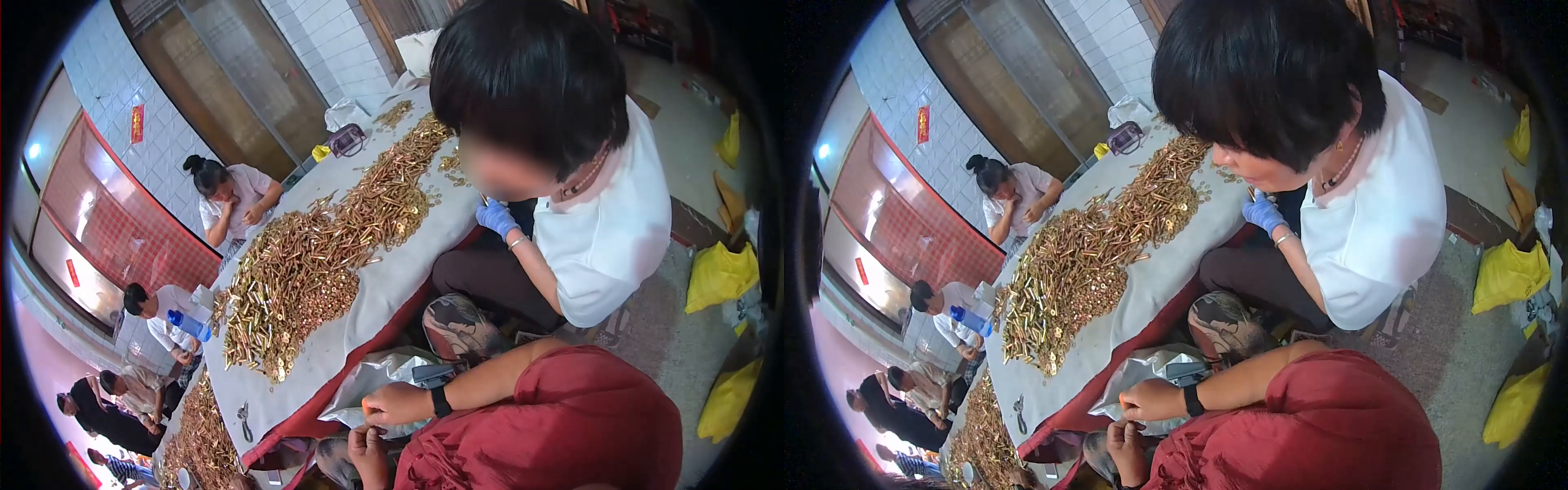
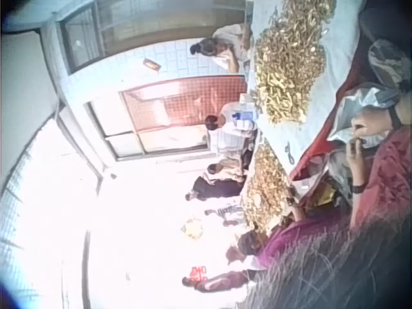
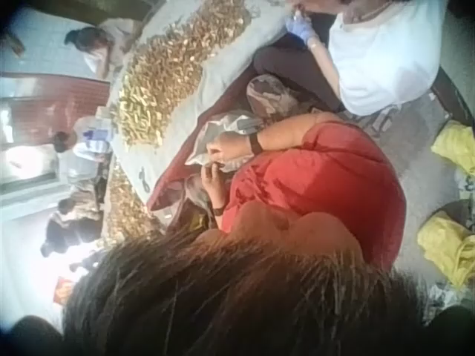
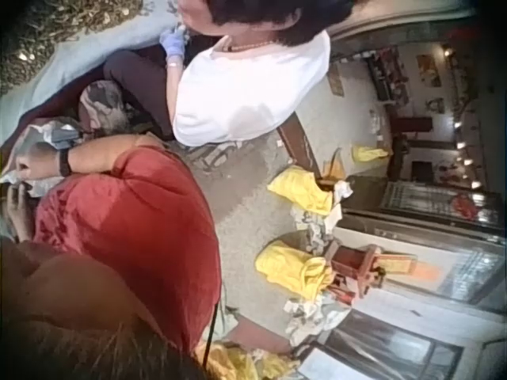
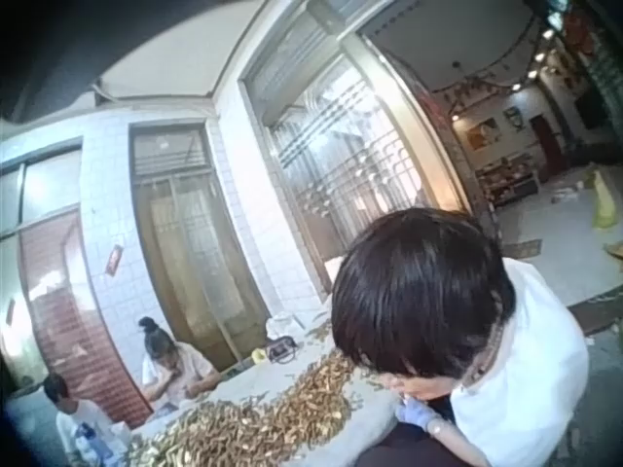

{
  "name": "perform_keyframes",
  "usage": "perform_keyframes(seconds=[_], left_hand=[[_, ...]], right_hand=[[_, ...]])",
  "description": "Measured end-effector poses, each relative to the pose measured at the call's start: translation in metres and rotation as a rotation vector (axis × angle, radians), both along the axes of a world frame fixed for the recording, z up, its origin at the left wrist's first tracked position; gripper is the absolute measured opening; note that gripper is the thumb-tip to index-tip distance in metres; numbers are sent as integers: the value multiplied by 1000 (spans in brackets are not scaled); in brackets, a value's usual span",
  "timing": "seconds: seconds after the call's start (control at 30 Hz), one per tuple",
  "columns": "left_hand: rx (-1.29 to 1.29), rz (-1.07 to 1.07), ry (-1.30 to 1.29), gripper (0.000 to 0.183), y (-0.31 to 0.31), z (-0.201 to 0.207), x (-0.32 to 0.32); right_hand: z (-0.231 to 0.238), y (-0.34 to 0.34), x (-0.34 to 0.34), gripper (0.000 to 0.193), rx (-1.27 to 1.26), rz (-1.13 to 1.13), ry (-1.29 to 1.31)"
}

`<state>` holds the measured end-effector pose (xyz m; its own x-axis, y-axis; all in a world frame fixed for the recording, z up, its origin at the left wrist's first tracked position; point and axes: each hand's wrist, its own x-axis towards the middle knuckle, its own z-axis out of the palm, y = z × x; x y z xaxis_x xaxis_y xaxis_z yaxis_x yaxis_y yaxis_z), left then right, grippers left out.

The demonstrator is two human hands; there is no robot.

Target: The person picks up a bolt and a washer, slides the washer onto the bolt, and places the assembled unit into a cluster held in their other hand. This process is repeated until the cluster is full.

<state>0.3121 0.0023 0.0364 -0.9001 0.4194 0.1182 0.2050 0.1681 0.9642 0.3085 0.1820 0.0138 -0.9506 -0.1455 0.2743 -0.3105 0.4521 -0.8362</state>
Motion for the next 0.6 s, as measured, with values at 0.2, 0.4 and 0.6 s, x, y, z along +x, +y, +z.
perform_keyframes(seconds=[0.2,0.4,0.6], left_hand=[[26,158,-142,18,-2,-13,-25],[61,146,-280,15,-25,-45,-54],[-55,313,-125,14,7,-12,-77]], right_hand=[[-1,1,-7,28,-290,132,-111],[-12,-6,-26,57,-630,345,-518],[-11,4,-33,61,-731,356,-434]])
